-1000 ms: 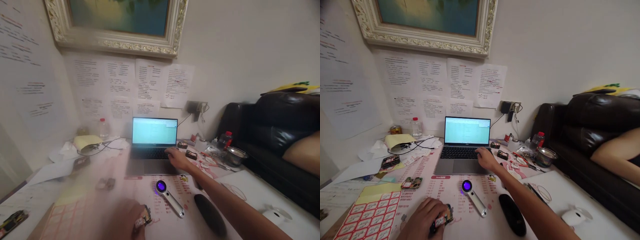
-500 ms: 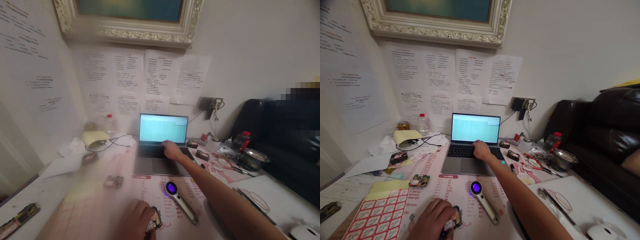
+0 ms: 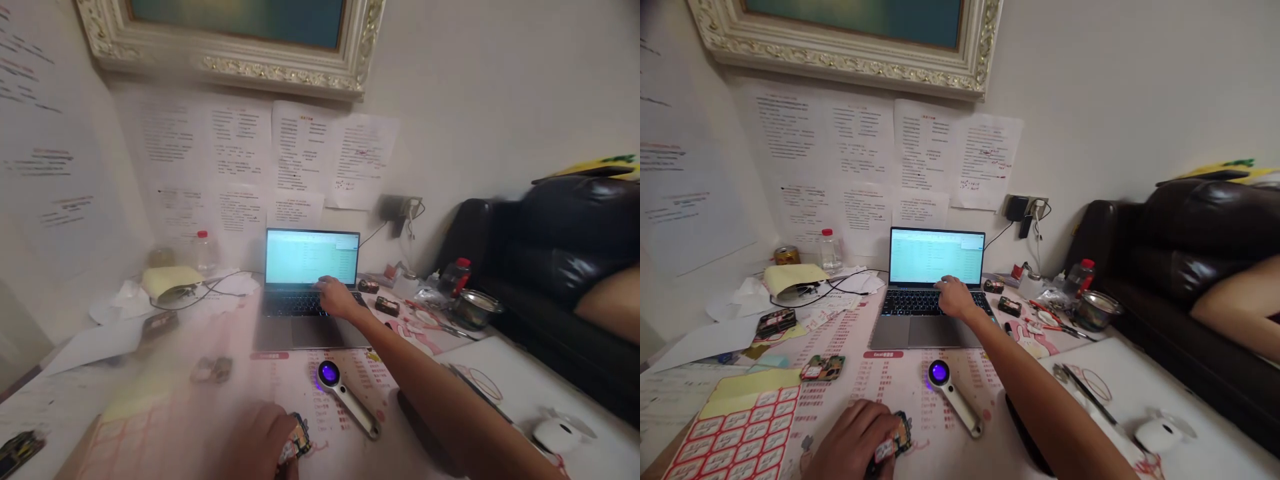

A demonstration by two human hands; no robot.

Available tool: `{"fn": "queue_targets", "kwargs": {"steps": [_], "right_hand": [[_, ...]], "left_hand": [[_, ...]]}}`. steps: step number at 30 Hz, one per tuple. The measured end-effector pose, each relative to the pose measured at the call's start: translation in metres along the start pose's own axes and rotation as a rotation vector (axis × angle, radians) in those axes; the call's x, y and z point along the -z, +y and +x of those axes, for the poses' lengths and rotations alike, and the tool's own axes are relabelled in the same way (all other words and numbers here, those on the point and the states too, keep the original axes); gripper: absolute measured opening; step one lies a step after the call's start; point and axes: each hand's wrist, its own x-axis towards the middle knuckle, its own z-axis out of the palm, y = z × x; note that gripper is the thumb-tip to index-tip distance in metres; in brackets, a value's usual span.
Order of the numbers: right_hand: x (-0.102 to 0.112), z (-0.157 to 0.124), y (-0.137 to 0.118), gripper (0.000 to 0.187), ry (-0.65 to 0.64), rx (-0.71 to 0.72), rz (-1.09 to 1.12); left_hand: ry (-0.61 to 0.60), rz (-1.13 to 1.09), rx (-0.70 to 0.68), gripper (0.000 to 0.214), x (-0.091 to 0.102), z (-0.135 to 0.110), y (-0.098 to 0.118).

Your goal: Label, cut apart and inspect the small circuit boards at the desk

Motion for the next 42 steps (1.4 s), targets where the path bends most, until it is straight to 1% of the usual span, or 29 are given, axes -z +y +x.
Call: {"fn": "queue_targets", "kwargs": {"steps": [2,3,5,7,8,9,11,13,15,17,19,25,30,34,38,42], "right_hand": [[0.026,-0.023,0.007,0.031,0.065,-0.015,0.035],[0.039,-0.041,0.011,0.03,0.096,-0.022,0.053],[0.062,-0.089,0.018,0.034,0.15,-0.045,0.08],[0.073,-0.147,0.023,0.038,0.185,-0.086,0.096],[0.072,-0.177,0.023,0.041,0.191,-0.108,0.102],[0.067,-0.207,0.024,0.043,0.197,-0.131,0.115],[0.046,-0.259,0.023,0.046,0.259,-0.228,0.152],[0.019,-0.297,0.022,0.048,0.277,-0.268,0.146],[-0.005,-0.318,0.021,0.053,0.314,-0.249,0.138],[-0.02,-0.326,0.02,0.057,0.352,-0.235,0.124],[-0.026,-0.325,0.018,0.057,0.381,-0.254,0.11],[-0.024,-0.319,0.018,0.047,0.39,-0.265,0.144],[-0.022,-0.319,0.014,0.044,0.41,-0.264,0.183],[-0.021,-0.318,0.011,0.044,0.419,-0.291,0.188],[-0.021,-0.318,0.012,0.045,0.396,-0.31,0.191],[-0.021,-0.318,0.012,0.044,0.401,-0.312,0.19]], "left_hand": [[0.031,-0.007,-0.009,0.053,0.003,0.002,0.002],[0.049,-0.005,-0.015,0.05,0.005,0.003,0.004],[0.085,0.006,-0.018,0.042,0.009,0.005,0.009],[0.108,0.01,-0.002,0.033,0.013,0.007,0.017],[0.113,0.004,0.018,0.029,0.015,0.008,0.021],[0.114,-0.006,0.044,0.026,0.017,0.008,0.025],[0.098,-0.032,0.105,0.025,0.022,0.01,0.035],[0.053,-0.053,0.146,0.026,0.027,0.01,0.043],[0.007,-0.061,0.164,0.027,0.033,0.011,0.049],[-0.014,-0.06,0.182,0.028,0.037,0.011,0.052],[-0.013,-0.061,0.195,0.029,0.04,0.01,0.053],[-0.007,-0.076,0.18,0.027,0.041,0.008,0.054],[0.031,-0.077,0.172,0.024,0.039,0.009,0.051],[0.058,-0.075,0.185,0.02,0.037,0.01,0.047],[0.045,-0.072,0.188,0.022,0.037,0.009,0.045],[0.031,-0.058,0.216,0.022,0.038,0.01,0.046]]}}
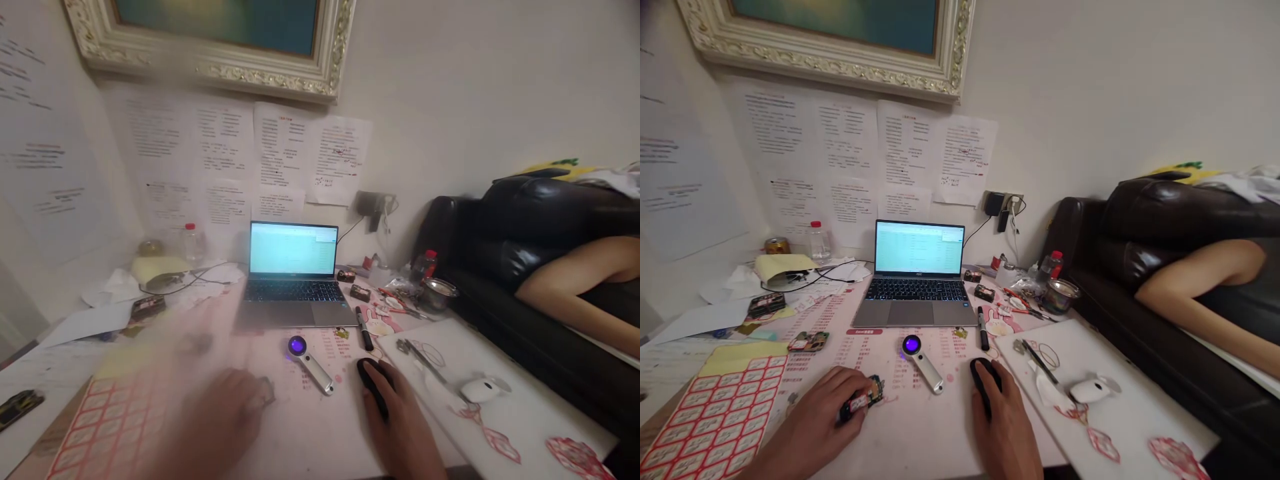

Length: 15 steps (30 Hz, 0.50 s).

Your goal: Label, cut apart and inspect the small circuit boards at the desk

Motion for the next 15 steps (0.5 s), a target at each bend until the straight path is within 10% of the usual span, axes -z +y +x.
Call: {"fn": "queue_targets", "kwargs": {"steps": [15], "right_hand": [[-0.0017,0.0001,0.0007,0.043,0.015,0.003,-0.01]], "left_hand": [[0.027,-0.03,0.014,0.02,-0.0004,0.001,0.0032]]}}
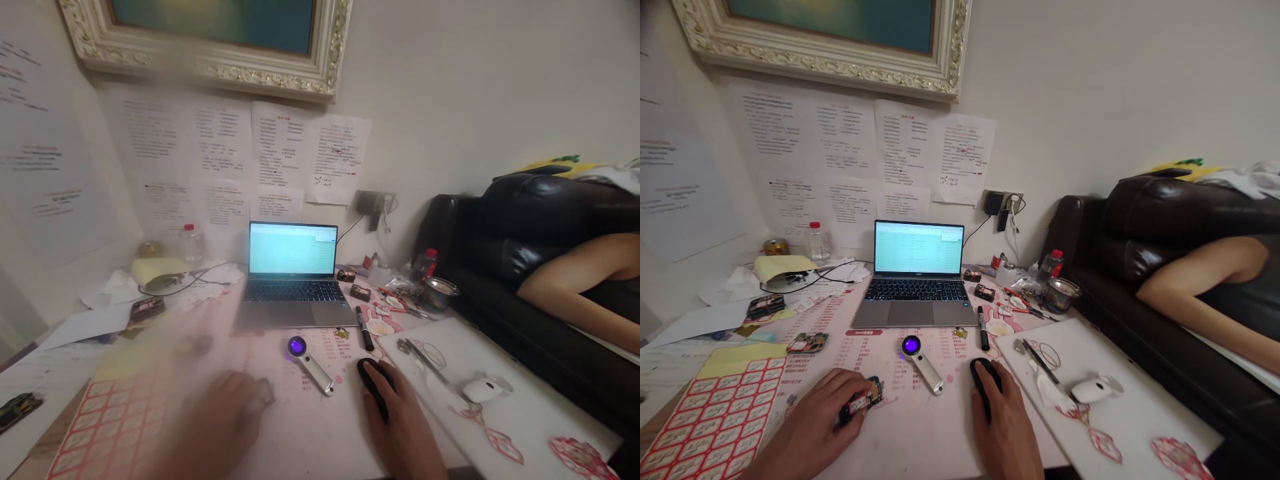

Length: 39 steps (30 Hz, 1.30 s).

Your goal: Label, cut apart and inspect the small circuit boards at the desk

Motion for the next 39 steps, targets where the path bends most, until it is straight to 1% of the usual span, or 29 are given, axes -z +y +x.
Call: {"fn": "queue_targets", "kwargs": {"steps": [12,17,21,25,29,33,37,39], "right_hand": [[0.001,-0.001,0.0,0.043,-0.015,0.015,-0.001],[0.001,-0.002,0.001,0.045,-0.007,0.022,0.002],[0.002,-0.003,0.003,0.046,-0.025,0.046,0.008],[0.002,-0.005,0.006,0.049,-0.038,0.067,-0.008],[0.002,-0.006,0.005,0.05,-0.042,0.08,-0.02],[0.001,-0.006,0.013,0.047,-0.041,0.087,-0.031],[-0.001,-0.005,0.028,0.046,-0.104,0.115,-0.06],[-0.001,-0.005,0.027,0.046,-0.112,0.115,-0.06]], "left_hand": [[-0.02,0.002,-0.017,0.019,0.003,0.0,0.001],[-0.018,0.003,-0.044,0.024,0.002,-0.001,0.002],[-0.01,-0.016,-0.069,0.029,0.002,-0.003,0.004],[0.003,-0.019,-0.064,0.033,0.001,-0.004,0.006],[-0.001,-0.017,-0.059,0.028,0.003,-0.004,0.008],[-0.028,-0.008,-0.065,0.025,0.006,-0.003,0.009],[-0.076,0.023,-0.046,0.026,0.006,-0.003,0.01],[-0.107,0.029,-0.038,0.026,0.007,-0.003,0.01]]}}
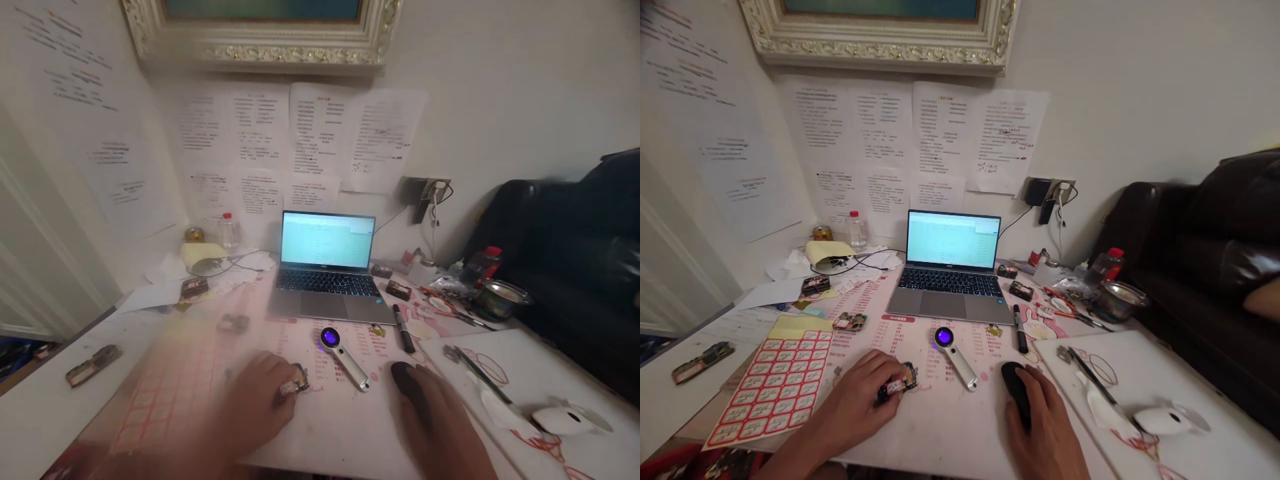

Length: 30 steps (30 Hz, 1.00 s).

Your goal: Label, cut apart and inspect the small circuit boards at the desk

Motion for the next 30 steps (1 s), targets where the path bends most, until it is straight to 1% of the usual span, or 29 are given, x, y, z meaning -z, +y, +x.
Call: {"fn": "queue_targets", "kwargs": {"steps": [4,7,12,16,21,26,28,30], "right_hand": [[0.006,0.002,-0.017,0.045,0.046,-0.056,0.028],[0.01,0.004,-0.026,0.045,0.051,-0.054,0.034],[0.009,0.004,-0.024,0.047,0.079,-0.041,0.022],[0.009,0.003,-0.023,0.049,0.068,-0.052,0.016],[0.01,0.003,-0.024,0.05,0.056,-0.068,0.025],[0.01,0.001,-0.026,0.05,0.054,-0.089,0.013],[0.01,0.001,-0.026,0.05,0.05,-0.095,0.002],[0.011,0.002,-0.025,0.051,0.059,-0.096,-0.009]], "left_hand": [[-0.013,-0.019,0.001,0.025,0.001,0.0,-0.001],[-0.014,-0.023,0.0,0.025,0.002,0.0,0.0],[-0.031,-0.027,0.005,0.025,0.003,0.0,0.001],[-0.034,-0.027,-0.002,0.025,0.003,0.0,0.0],[0.017,-0.037,-0.044,0.028,0.001,-0.001,-0.002],[0.09,-0.107,-0.089,0.026,0.003,-0.003,-0.002],[0.057,-0.112,-0.073,0.027,0.003,-0.002,-0.002],[-0.011,-0.109,-0.045,0.031,0.003,-0.002,-0.001]]}}
